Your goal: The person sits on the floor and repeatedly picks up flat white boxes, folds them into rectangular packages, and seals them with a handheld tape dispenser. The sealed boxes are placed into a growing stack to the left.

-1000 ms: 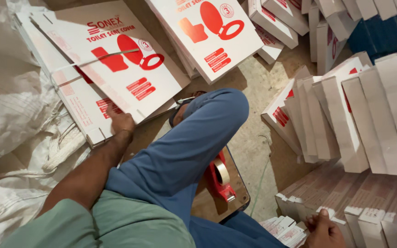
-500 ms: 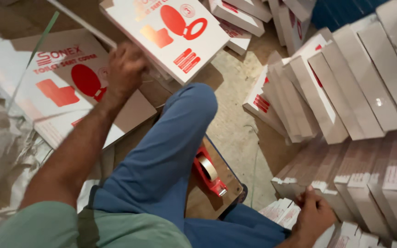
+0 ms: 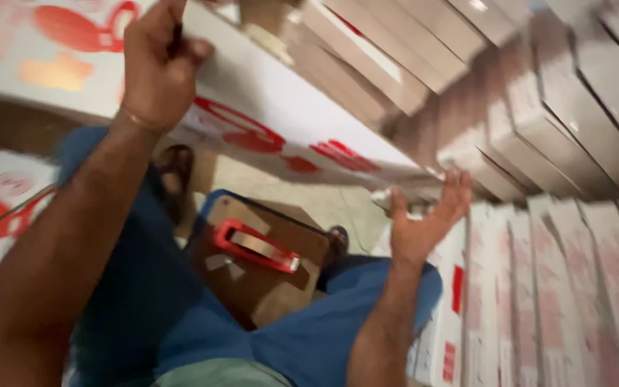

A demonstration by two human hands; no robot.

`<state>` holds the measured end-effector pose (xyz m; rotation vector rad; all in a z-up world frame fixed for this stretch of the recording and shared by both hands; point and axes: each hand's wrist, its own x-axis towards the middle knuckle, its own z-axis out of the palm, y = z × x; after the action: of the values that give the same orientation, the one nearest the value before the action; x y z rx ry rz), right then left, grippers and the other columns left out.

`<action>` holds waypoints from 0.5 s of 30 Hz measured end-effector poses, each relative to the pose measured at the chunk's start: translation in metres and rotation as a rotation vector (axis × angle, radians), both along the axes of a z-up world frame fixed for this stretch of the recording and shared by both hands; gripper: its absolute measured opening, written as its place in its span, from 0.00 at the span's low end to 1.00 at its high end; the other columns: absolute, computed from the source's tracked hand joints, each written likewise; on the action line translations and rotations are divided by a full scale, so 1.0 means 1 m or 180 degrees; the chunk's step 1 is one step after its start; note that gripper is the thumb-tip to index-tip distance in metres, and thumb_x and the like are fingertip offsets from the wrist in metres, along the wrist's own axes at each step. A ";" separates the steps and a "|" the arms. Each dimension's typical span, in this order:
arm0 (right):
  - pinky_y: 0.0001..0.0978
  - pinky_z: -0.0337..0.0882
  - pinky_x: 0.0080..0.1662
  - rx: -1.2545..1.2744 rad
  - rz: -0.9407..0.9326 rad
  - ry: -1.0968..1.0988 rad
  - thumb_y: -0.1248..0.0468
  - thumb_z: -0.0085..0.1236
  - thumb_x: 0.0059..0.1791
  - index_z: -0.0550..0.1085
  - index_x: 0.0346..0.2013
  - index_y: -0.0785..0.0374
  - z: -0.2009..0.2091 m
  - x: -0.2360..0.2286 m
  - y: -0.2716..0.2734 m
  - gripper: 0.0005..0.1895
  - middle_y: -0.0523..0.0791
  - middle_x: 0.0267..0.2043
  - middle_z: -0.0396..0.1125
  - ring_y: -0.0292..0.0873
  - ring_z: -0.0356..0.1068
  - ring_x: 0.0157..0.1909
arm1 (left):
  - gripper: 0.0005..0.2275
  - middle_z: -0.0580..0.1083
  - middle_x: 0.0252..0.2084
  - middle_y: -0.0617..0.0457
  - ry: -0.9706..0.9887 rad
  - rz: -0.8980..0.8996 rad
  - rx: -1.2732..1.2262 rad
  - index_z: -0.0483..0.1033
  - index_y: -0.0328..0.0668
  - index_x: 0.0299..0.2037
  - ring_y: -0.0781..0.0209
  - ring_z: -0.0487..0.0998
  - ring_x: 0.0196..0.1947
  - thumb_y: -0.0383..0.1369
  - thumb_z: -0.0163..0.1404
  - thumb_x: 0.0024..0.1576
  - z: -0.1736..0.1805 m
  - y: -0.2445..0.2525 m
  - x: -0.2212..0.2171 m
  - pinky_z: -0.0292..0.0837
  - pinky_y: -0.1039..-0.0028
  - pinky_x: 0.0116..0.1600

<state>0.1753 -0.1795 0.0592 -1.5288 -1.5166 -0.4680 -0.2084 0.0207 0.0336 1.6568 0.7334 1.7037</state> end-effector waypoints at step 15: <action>0.38 0.68 0.46 -0.1368 -0.0918 0.0073 0.58 0.70 0.44 0.82 0.35 0.61 0.007 0.006 -0.009 0.12 0.46 0.35 0.75 0.48 0.72 0.37 | 0.51 0.42 0.77 0.30 0.2288 0.1503 0.0357 0.44 0.34 0.76 0.35 0.41 0.78 0.55 0.65 0.53 -0.064 -0.034 0.127 0.36 0.46 0.77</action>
<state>0.1818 -0.1882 0.0664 -2.0962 -1.4448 -0.2944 -0.0814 -0.0129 -0.0304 2.3447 1.4791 1.4270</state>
